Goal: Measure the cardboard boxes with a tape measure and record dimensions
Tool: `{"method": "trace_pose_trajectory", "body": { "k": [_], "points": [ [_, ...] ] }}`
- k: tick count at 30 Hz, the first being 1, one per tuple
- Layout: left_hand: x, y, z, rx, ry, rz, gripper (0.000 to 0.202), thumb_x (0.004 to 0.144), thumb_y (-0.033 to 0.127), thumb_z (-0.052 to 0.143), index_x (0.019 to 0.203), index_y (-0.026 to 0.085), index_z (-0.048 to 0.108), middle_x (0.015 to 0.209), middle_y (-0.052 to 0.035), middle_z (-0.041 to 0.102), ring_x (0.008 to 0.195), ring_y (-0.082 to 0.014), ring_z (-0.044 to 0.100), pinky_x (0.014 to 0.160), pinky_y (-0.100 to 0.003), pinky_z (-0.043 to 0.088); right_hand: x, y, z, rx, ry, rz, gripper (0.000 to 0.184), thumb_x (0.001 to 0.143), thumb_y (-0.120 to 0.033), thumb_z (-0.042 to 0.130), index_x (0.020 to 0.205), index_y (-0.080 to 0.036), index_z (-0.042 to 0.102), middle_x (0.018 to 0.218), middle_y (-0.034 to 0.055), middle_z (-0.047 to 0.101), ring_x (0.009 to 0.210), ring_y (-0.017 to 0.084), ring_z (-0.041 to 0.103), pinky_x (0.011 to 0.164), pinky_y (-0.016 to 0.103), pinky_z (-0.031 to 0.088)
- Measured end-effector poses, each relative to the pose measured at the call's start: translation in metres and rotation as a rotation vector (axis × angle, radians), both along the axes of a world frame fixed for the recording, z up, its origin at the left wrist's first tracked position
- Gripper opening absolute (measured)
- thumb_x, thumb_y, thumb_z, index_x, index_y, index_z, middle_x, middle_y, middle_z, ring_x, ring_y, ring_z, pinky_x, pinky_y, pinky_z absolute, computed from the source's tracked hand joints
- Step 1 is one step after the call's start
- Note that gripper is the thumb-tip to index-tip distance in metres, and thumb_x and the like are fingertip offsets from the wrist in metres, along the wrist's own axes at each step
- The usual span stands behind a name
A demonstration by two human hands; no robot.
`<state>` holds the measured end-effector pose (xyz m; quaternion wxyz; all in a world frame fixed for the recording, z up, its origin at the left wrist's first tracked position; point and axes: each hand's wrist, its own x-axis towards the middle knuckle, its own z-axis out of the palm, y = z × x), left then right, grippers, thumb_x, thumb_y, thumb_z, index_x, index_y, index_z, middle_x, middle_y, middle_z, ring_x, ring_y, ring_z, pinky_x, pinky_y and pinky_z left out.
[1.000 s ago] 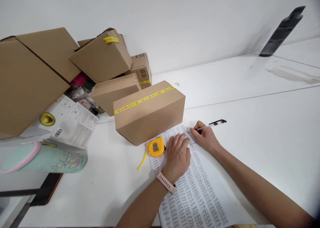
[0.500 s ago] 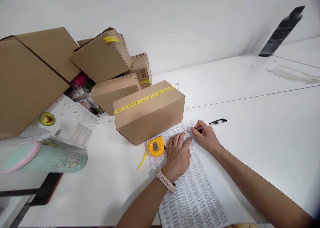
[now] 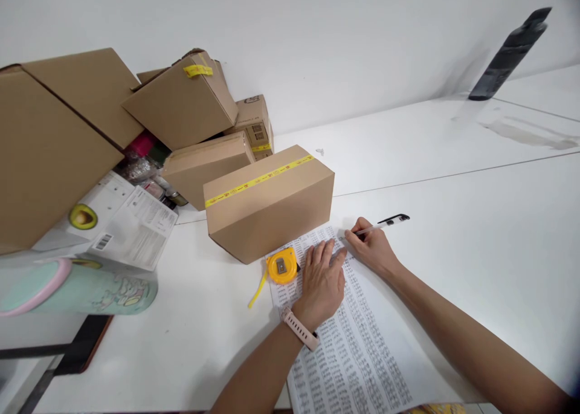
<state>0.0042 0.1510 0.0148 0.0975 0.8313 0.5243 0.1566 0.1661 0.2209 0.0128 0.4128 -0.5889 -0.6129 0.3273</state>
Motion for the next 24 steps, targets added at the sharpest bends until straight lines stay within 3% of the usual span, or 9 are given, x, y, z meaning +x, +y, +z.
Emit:
{"method": "trace_pose_trajectory", "body": {
  "k": [24],
  "points": [
    [0.0001,0.0004,0.0004,-0.012,-0.013,-0.005,0.046,0.098,0.018,0.038,0.143,0.021,0.047,0.155,-0.0093,0.04,0.143,-0.0283,0.034,0.12,-0.053,0.027,0.0002,-0.0003,0.0011,-0.012,-0.002,-0.009,0.021,0.079,-0.035,0.056,0.067,-0.024,0.043,0.05,-0.0063,0.044,0.045,0.011,0.037,0.045,0.025,0.028]
  ]
}}
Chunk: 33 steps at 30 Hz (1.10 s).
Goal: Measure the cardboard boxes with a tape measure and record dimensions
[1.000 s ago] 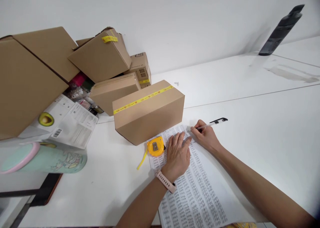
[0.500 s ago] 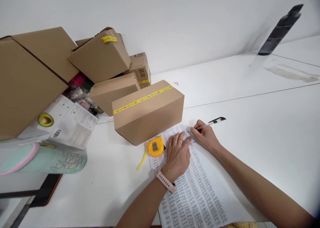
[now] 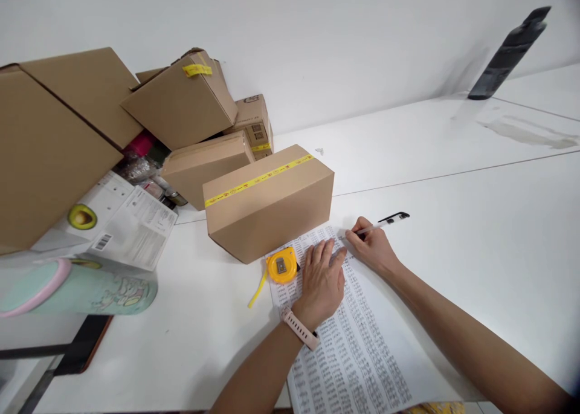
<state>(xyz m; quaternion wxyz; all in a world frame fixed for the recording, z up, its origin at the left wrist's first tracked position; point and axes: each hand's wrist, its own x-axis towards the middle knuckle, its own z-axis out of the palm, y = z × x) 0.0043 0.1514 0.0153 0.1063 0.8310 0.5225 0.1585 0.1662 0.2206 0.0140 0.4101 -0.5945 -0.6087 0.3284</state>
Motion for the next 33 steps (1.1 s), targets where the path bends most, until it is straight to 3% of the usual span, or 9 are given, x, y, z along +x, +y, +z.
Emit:
{"method": "trace_pose_trajectory", "body": {
  "k": [33],
  "points": [
    [-0.001,0.0,-0.0017,0.026,0.004,0.002,0.045,0.099,0.019,0.038,0.142,0.022,0.047,0.154,-0.0085,0.041,0.143,-0.0269,0.034,0.12,-0.052,0.027,-0.0001,-0.0011,-0.0019,0.027,0.014,-0.036,0.024,0.082,-0.035,0.057,0.067,-0.024,0.041,0.053,-0.0061,0.043,0.047,0.011,0.036,0.046,0.026,0.029]
  ]
}}
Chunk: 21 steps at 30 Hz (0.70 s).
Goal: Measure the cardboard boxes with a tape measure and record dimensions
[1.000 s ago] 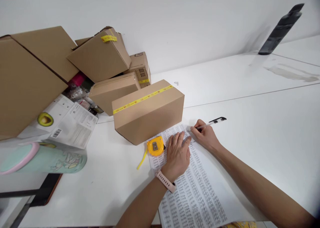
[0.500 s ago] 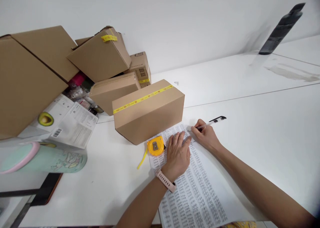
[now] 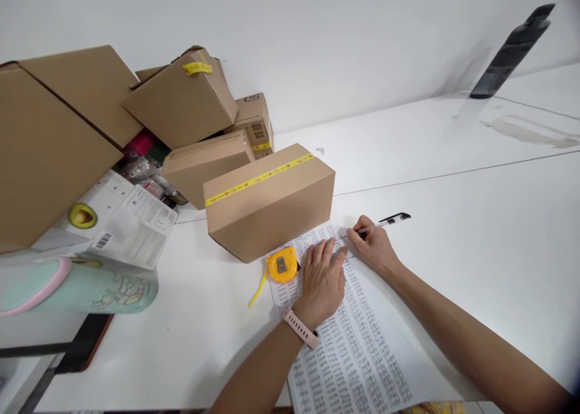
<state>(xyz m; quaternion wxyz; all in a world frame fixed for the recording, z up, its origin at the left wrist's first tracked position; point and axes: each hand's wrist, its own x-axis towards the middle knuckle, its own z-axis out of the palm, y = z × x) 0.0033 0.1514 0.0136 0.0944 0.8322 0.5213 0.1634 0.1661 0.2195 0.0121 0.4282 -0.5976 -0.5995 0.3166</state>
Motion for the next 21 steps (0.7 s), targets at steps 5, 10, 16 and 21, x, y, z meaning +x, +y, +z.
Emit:
{"method": "trace_pose_trajectory", "body": {
  "k": [5,10,16,21],
  "points": [
    [0.003,0.0,-0.002,0.08,-0.045,-0.015,0.04,0.096,0.014,0.042,0.133,0.018,0.055,0.144,-0.0115,0.051,0.135,-0.029,0.043,0.114,-0.052,0.034,0.01,0.003,-0.006,0.21,-0.15,0.032,0.012,0.092,-0.032,0.05,0.091,-0.023,0.057,0.078,0.0026,0.062,0.065,0.018,0.055,0.06,0.03,0.044],
    [-0.003,-0.007,0.02,0.202,-0.148,0.005,0.021,0.093,0.011,0.046,0.102,0.018,0.064,0.113,-0.0083,0.065,0.11,-0.0248,0.056,0.099,-0.043,0.046,0.026,0.007,-0.01,0.423,-0.604,0.239,0.042,0.085,-0.004,0.039,0.112,-0.02,0.067,0.106,0.0128,0.069,0.1,0.027,0.06,0.079,0.037,0.05],
    [-0.049,-0.031,0.041,0.129,-0.113,0.345,0.045,0.083,0.016,0.065,0.125,0.018,0.051,0.139,-0.0132,0.05,0.131,-0.0335,0.042,0.107,-0.054,0.037,0.032,0.005,-0.016,0.433,-0.82,0.313,0.048,0.085,-0.002,0.038,0.117,-0.02,0.069,0.112,0.0118,0.071,0.1,0.027,0.062,0.08,0.038,0.052],
    [-0.084,-0.033,0.027,-0.045,-0.229,0.396,0.076,0.075,0.02,0.074,0.142,0.02,0.037,0.145,-0.0151,0.046,0.136,-0.0348,0.039,0.11,-0.054,0.034,0.024,-0.006,-0.005,0.446,-0.776,0.263,0.054,0.081,0.001,0.038,0.123,-0.019,0.066,0.111,0.0101,0.073,0.101,0.028,0.063,0.08,0.04,0.052]
  ]
}}
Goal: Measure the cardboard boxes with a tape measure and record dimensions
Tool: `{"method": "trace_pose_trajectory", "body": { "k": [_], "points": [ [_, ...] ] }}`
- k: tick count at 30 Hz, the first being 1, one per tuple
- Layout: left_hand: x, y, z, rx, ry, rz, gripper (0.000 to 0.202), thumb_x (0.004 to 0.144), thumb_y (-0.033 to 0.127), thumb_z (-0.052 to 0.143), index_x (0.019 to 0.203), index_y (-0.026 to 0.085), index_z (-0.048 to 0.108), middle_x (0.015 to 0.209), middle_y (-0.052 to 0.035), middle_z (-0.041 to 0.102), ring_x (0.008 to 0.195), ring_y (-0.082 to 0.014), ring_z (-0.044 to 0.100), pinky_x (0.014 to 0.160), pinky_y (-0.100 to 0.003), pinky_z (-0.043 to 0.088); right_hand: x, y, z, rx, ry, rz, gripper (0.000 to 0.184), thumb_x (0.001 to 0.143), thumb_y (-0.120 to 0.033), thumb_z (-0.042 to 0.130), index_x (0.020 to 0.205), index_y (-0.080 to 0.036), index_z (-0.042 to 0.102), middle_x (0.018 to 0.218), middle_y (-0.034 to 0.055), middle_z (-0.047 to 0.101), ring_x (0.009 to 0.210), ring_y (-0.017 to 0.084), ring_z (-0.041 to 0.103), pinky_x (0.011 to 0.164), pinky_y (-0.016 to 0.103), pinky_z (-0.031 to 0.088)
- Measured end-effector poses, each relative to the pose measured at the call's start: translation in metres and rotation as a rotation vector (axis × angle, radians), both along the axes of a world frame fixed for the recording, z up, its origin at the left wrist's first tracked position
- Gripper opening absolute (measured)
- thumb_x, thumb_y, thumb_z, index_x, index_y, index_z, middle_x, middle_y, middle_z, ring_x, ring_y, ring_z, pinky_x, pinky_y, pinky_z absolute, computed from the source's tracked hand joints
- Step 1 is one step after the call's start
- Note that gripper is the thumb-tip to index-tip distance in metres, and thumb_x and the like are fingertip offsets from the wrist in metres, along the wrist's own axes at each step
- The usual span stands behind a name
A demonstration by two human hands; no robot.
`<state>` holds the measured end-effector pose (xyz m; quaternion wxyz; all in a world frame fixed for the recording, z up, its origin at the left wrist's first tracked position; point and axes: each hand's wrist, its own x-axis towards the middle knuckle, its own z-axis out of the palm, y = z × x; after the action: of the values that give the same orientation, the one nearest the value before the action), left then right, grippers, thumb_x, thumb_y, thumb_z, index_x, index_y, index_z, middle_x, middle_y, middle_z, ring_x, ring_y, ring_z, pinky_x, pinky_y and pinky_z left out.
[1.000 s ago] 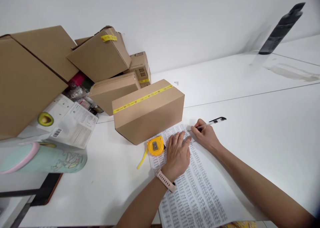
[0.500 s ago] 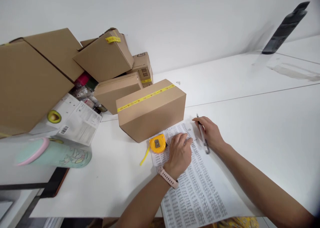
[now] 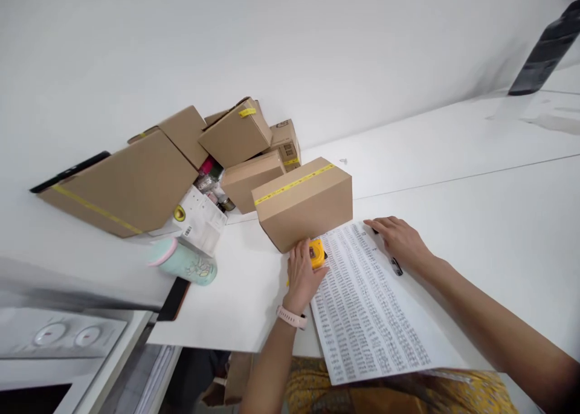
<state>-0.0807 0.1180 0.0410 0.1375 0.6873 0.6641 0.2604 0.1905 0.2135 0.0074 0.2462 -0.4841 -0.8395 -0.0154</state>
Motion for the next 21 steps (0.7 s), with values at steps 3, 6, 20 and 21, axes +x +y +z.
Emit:
{"method": "trace_pose_trajectory", "body": {
  "k": [3,6,20,21],
  "points": [
    [-0.003,0.006,-0.001,-0.004,-0.11,0.036,0.078,0.07,0.018,0.078,0.138,0.017,0.041,0.134,-0.016,0.054,0.132,-0.0338,0.045,0.109,-0.053,0.035,-0.014,-0.016,0.015,-0.025,0.138,0.032,0.045,0.085,-0.006,0.041,0.117,-0.022,0.069,0.11,0.0102,0.072,0.101,0.029,0.064,0.076,0.041,0.053],
    [0.001,0.002,0.011,-0.016,-0.274,0.037,0.073,0.07,0.024,0.079,0.134,0.015,0.044,0.124,-0.0162,0.06,0.119,-0.0306,0.056,0.102,-0.049,0.044,-0.029,-0.032,0.031,-0.144,0.345,0.134,0.035,0.092,-0.019,0.042,0.113,-0.025,0.07,0.107,0.0079,0.073,0.095,0.026,0.067,0.079,0.042,0.055],
    [-0.096,0.008,0.103,0.483,-1.483,0.083,0.045,0.069,0.048,0.08,0.106,0.025,0.069,0.115,-0.0036,0.069,0.101,-0.0206,0.064,0.088,-0.034,0.052,-0.058,0.052,0.131,-0.384,0.749,0.039,0.059,0.096,-0.062,0.036,0.138,-0.026,0.057,0.156,0.0082,0.041,0.148,0.032,0.025,0.118,0.054,0.022],
    [-0.099,0.016,0.104,0.441,-1.521,0.088,0.043,0.07,0.048,0.078,0.105,0.025,0.068,0.113,-0.0033,0.069,0.096,-0.0197,0.065,0.087,-0.035,0.052,-0.064,0.052,0.132,-0.424,0.771,0.05,0.059,0.096,-0.062,0.037,0.136,-0.026,0.059,0.154,0.0088,0.043,0.146,0.033,0.029,0.117,0.054,0.025]
  ]
}}
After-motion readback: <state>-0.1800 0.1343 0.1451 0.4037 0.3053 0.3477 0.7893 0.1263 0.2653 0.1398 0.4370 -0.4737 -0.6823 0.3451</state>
